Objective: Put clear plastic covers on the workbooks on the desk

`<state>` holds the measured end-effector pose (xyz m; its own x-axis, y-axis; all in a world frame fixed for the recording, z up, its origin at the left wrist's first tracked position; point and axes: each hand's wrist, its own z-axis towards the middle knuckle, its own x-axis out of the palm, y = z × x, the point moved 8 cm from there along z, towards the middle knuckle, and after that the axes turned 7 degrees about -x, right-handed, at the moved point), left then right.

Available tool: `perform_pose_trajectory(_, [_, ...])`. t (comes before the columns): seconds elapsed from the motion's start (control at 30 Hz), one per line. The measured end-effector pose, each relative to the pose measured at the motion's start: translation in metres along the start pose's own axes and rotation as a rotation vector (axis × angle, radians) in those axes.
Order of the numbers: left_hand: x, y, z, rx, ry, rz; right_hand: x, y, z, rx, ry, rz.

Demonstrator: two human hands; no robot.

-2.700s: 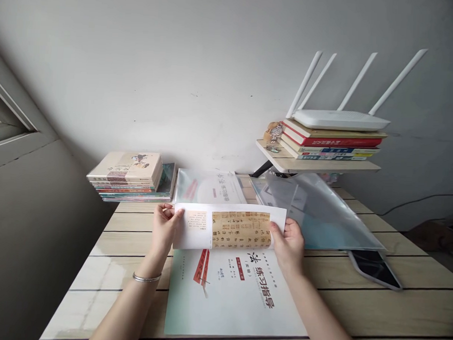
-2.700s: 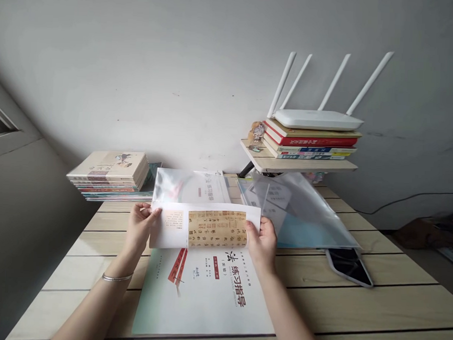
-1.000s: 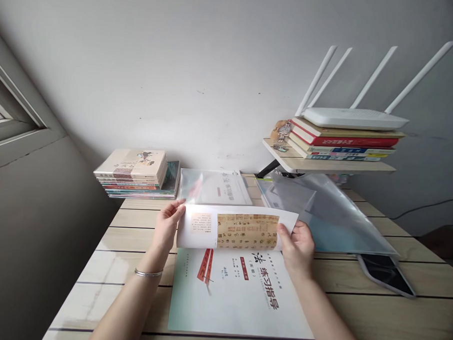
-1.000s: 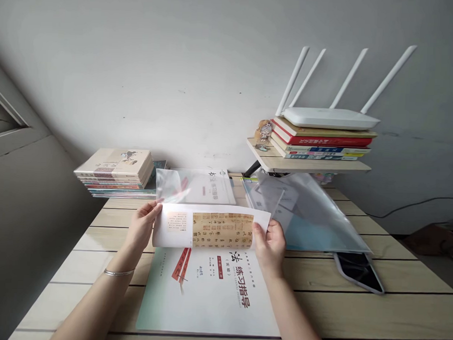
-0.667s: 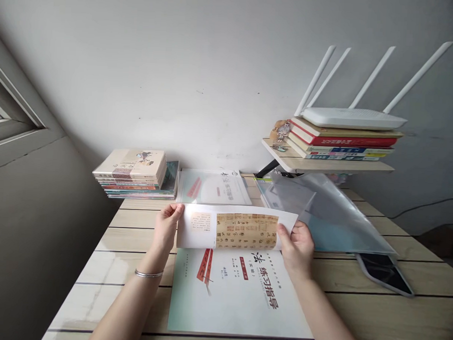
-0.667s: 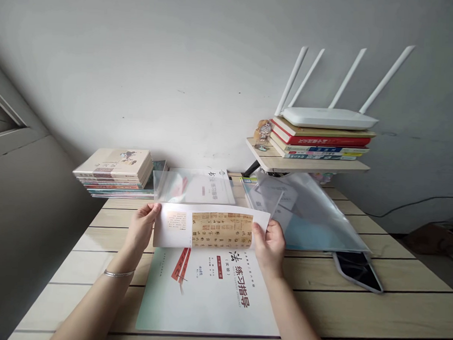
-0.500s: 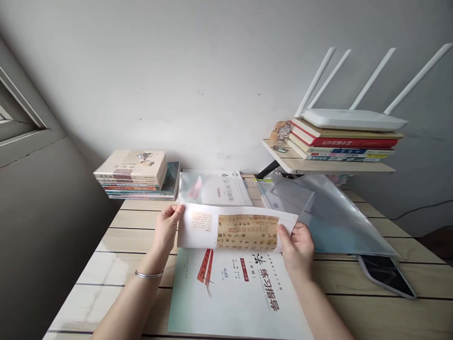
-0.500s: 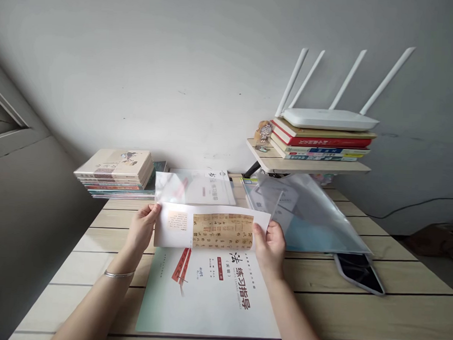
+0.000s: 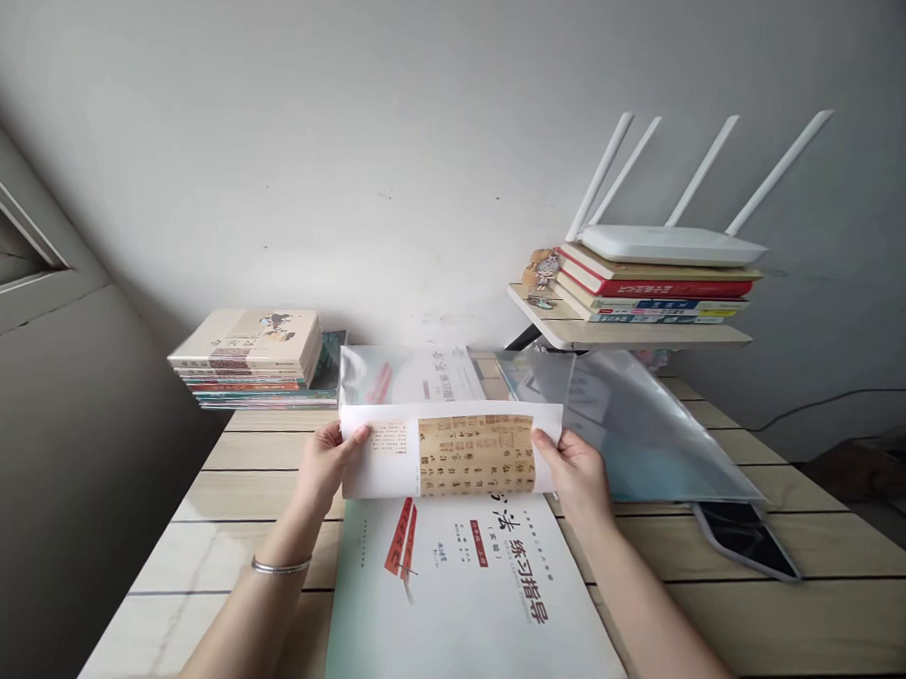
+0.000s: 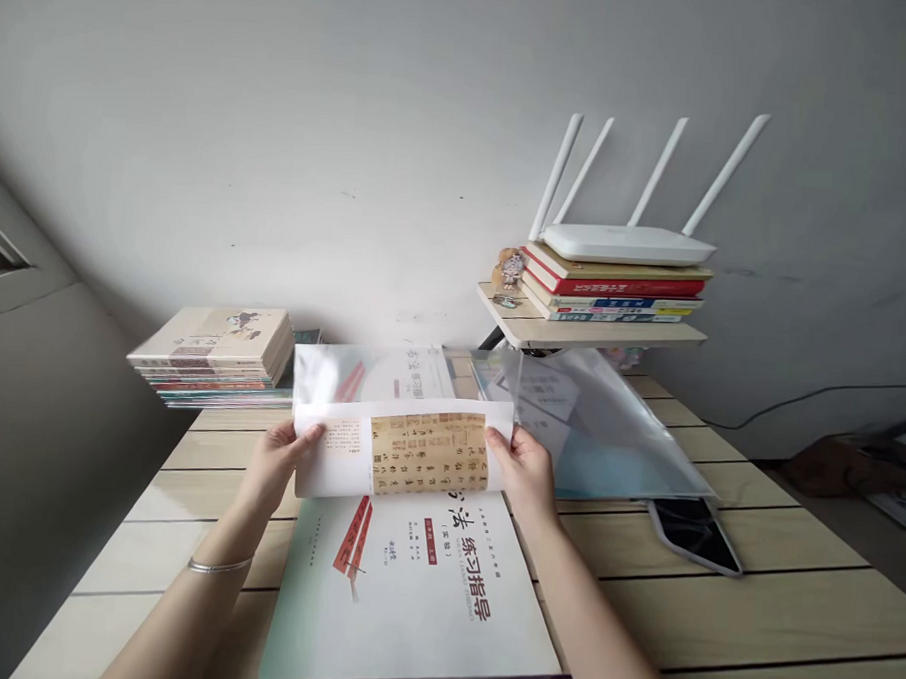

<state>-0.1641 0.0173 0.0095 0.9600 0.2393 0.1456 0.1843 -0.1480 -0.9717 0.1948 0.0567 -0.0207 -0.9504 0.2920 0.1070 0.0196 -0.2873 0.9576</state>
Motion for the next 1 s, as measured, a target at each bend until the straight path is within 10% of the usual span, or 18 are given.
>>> perform_pose_trajectory(0.17, [-0.010, 0.004, 0.001, 0.025, -0.131, 0.006, 0.004, 0.003, 0.020, -0.048, 0.018, -0.109])
perform_pose_trajectory(0.7, [0.004, 0.001, -0.003, 0.002, -0.017, -0.023, -0.008, -0.011, 0.015, -0.011, -0.198, 0.015])
perform_pose_trajectory(1.0, [-0.002, 0.004, 0.000, 0.041, -0.085, 0.093, -0.005, 0.008, 0.010, -0.126, -0.138, -0.313])
